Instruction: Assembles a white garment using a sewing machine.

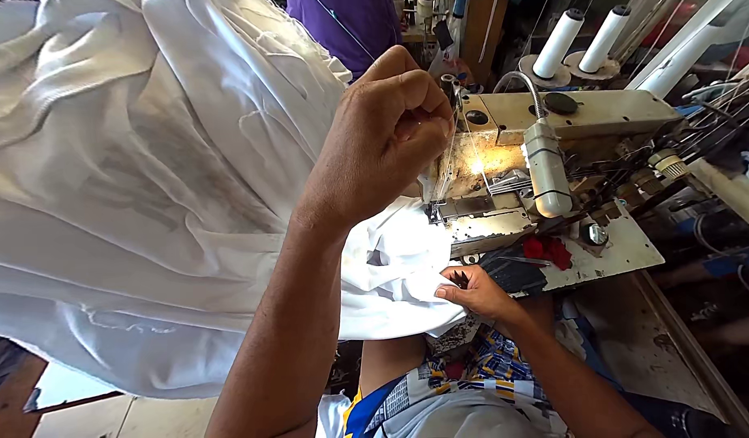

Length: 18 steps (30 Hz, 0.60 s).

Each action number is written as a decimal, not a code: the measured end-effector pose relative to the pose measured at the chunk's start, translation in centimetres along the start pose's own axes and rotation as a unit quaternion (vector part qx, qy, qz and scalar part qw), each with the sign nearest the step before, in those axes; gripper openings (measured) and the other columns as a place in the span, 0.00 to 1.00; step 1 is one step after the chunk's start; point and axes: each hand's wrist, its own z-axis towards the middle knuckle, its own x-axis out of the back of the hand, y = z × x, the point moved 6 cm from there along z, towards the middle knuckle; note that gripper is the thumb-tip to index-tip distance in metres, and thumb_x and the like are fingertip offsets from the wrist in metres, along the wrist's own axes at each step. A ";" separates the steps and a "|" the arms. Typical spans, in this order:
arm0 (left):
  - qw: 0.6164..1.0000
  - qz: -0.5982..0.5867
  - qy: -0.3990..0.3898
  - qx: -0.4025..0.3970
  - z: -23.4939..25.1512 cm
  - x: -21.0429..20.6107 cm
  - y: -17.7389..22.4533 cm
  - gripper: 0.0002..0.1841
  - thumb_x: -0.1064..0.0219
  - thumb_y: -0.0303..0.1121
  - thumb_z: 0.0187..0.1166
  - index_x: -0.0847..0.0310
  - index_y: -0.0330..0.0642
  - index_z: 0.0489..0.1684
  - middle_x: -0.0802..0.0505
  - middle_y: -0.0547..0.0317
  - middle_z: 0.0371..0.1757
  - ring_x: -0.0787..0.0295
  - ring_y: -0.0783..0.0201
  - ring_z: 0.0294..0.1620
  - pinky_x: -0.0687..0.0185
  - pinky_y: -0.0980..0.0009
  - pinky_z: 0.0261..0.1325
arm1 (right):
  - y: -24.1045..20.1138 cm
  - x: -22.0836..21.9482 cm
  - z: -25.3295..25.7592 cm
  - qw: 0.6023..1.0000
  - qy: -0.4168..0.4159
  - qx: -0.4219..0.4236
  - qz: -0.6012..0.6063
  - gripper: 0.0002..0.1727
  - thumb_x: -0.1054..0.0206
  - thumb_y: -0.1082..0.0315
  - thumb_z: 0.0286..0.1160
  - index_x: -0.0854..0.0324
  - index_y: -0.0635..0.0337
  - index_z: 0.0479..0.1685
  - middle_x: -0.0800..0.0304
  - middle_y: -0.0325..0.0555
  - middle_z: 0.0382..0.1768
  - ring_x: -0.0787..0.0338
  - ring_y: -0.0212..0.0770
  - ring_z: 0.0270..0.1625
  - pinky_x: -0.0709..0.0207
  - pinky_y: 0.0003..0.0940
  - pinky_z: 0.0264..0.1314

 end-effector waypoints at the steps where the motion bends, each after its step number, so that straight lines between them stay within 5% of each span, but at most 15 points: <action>1: 1.000 -0.007 0.000 0.001 0.0 0.0 0.0 0.08 0.41 0.36 0.82 0.14 0.50 0.41 0.18 0.66 0.47 0.20 0.74 0.43 0.22 0.78 0.40 | -0.2 0.0 -0.1 0.999 0.021 0.009 -0.026 0.10 0.26 0.67 0.78 0.12 0.67 0.47 0.07 0.43 0.33 0.10 0.31 0.33 0.14 0.29 0.39; 4: 1.000 -0.023 -0.002 0.000 -0.1 0.1 -0.1 0.08 0.40 0.36 0.82 0.14 0.48 0.42 0.17 0.65 0.48 0.18 0.73 0.43 0.20 0.78 0.41 | -1.9 -0.1 -0.7 0.954 0.112 0.107 -0.255 0.15 0.27 0.57 0.79 0.09 0.61 0.51 0.07 0.41 0.42 0.10 0.29 0.41 0.14 0.27 0.48; 7: 1.000 -0.027 -0.007 -0.006 -0.2 0.2 -0.2 0.08 0.40 0.36 0.83 0.14 0.48 0.43 0.17 0.64 0.49 0.18 0.72 0.44 0.19 0.78 0.42 | -6.5 -0.7 -1.4 0.885 0.198 0.215 -0.363 0.14 0.30 0.62 0.83 0.09 0.63 0.54 0.06 0.46 0.48 0.09 0.31 0.45 0.12 0.27 0.50; 9: 1.000 -0.026 -0.011 -0.011 -0.2 0.1 -0.2 0.08 0.40 0.36 0.83 0.14 0.48 0.44 0.17 0.64 0.49 0.18 0.72 0.45 0.19 0.78 0.42 | -10.0 -1.2 -1.4 0.889 0.213 0.261 -0.311 0.13 0.31 0.69 0.82 0.12 0.67 0.58 0.07 0.46 0.42 0.10 0.31 0.38 0.11 0.26 0.41; 12: 1.000 -0.020 -0.011 -0.013 -0.1 0.0 -0.2 0.08 0.39 0.37 0.83 0.14 0.50 0.44 0.18 0.66 0.48 0.21 0.73 0.43 0.25 0.78 0.40 | -14.5 -1.9 -0.4 0.930 0.173 0.256 -0.200 0.25 0.32 0.72 0.82 0.25 0.65 0.78 0.10 0.43 0.34 0.16 0.30 0.25 0.17 0.26 0.25; 16: 1.000 -0.018 -0.014 -0.008 -0.1 0.1 -0.2 0.08 0.40 0.38 0.82 0.14 0.51 0.41 0.18 0.66 0.50 0.23 0.73 0.44 0.27 0.78 0.39 | -18.1 -2.8 1.6 0.944 0.140 0.252 -0.161 0.42 0.33 0.74 0.80 0.50 0.54 0.94 0.13 0.42 0.34 0.18 0.34 0.23 0.18 0.28 0.21; 18: 1.000 -0.023 -0.015 -0.006 -0.1 0.1 -0.2 0.08 0.39 0.38 0.82 0.13 0.51 0.41 0.18 0.65 0.52 0.23 0.74 0.42 0.28 0.79 0.38 | -19.0 -3.2 2.5 0.948 0.129 0.257 -0.135 0.46 0.32 0.76 0.80 0.54 0.51 0.95 0.14 0.44 0.35 0.18 0.36 0.23 0.20 0.28 0.19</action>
